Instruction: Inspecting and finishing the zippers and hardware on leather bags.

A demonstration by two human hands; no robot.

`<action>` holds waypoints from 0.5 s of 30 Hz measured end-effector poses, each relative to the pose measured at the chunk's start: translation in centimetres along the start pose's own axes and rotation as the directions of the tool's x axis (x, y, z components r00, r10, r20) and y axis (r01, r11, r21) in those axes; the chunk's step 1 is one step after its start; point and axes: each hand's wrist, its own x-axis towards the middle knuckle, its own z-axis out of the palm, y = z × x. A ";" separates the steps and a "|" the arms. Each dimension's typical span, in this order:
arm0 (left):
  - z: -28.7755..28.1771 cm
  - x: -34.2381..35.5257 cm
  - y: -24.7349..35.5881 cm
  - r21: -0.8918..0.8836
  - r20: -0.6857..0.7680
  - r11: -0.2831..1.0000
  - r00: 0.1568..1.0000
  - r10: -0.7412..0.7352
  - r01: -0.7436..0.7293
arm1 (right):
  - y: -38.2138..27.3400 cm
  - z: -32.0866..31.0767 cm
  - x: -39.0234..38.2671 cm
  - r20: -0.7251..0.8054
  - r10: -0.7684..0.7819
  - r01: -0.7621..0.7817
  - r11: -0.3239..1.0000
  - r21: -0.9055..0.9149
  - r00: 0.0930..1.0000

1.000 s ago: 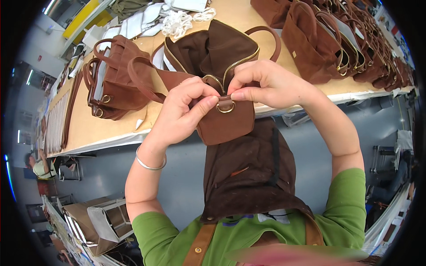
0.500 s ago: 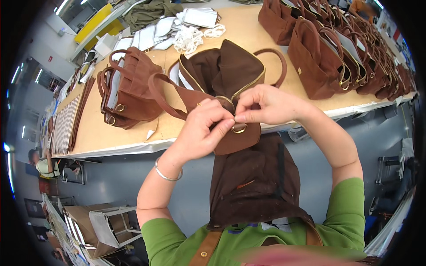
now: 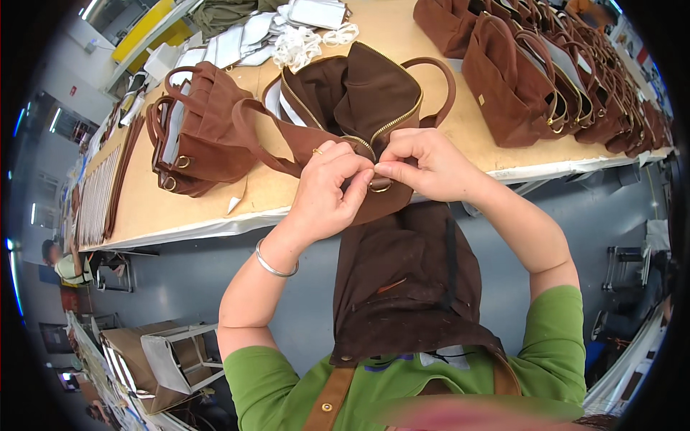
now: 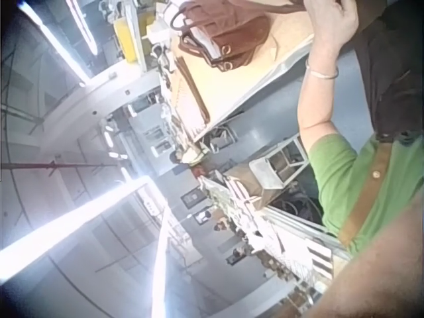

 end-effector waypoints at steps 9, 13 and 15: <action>2.3 -6.9 1.5 0.233 -0.218 0.942 0.957 -0.194 0.244 | -0.1 -5.5 0.4 -0.088 -0.162 0.069 0.766 -0.639 0.983; 6.0 -6.5 -1.4 0.283 -0.476 0.934 0.877 -0.060 0.218 | 1.1 -6.2 -0.1 -0.081 -0.118 0.009 0.615 -0.788 0.990; 5.4 -4.2 -2.9 0.233 -0.535 0.964 0.845 0.016 0.129 | -0.2 -6.7 -0.1 -0.058 -0.078 -0.006 0.553 -0.833 0.995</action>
